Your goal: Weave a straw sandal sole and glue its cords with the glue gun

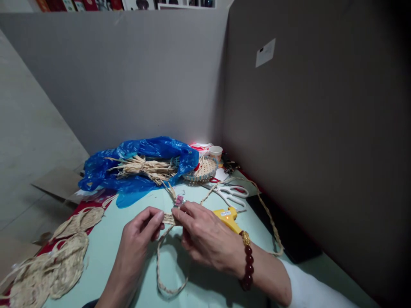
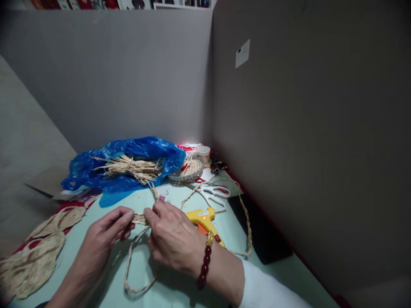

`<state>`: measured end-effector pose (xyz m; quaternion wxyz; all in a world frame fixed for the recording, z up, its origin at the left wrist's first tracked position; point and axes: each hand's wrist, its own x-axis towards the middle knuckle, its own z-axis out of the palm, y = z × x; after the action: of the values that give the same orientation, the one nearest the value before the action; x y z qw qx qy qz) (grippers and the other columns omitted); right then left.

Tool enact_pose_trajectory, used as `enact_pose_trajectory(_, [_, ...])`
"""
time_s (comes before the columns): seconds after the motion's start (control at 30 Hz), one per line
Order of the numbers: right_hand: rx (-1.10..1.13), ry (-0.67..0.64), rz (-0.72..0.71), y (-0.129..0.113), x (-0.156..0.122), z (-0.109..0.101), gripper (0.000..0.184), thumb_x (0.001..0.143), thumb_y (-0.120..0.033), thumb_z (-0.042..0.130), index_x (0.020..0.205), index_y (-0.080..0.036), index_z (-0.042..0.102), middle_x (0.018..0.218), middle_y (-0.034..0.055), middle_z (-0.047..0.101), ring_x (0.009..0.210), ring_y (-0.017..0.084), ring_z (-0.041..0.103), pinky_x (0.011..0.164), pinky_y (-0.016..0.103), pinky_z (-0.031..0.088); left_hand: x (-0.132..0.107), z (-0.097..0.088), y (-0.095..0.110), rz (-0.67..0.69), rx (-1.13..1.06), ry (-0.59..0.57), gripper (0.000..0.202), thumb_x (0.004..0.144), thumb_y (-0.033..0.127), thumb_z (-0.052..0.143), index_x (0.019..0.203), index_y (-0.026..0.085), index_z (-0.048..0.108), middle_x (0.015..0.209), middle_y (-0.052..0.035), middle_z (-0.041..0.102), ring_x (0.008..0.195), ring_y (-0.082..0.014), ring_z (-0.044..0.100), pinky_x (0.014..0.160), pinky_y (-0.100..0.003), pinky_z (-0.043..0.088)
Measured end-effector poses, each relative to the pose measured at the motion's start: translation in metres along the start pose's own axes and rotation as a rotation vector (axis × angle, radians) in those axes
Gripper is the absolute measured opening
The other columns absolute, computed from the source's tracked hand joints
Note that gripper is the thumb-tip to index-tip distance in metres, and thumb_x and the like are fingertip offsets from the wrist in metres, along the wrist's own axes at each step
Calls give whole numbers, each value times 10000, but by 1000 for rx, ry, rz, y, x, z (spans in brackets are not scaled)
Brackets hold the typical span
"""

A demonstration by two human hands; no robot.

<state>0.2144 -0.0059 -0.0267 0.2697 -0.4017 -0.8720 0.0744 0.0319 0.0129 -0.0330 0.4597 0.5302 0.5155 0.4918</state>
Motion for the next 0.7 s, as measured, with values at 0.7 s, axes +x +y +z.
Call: enact_pose_trajectory(0.7, [121,57,-78,15,4,-3,255,814,-39,493,1015,-165,587,936,60,578,826,179,549,753,285,493,-2,7,-1,-93,-170,-64,358,767,534,704,762,181,644,569,9,596,505,-116,429,468,-211,320])
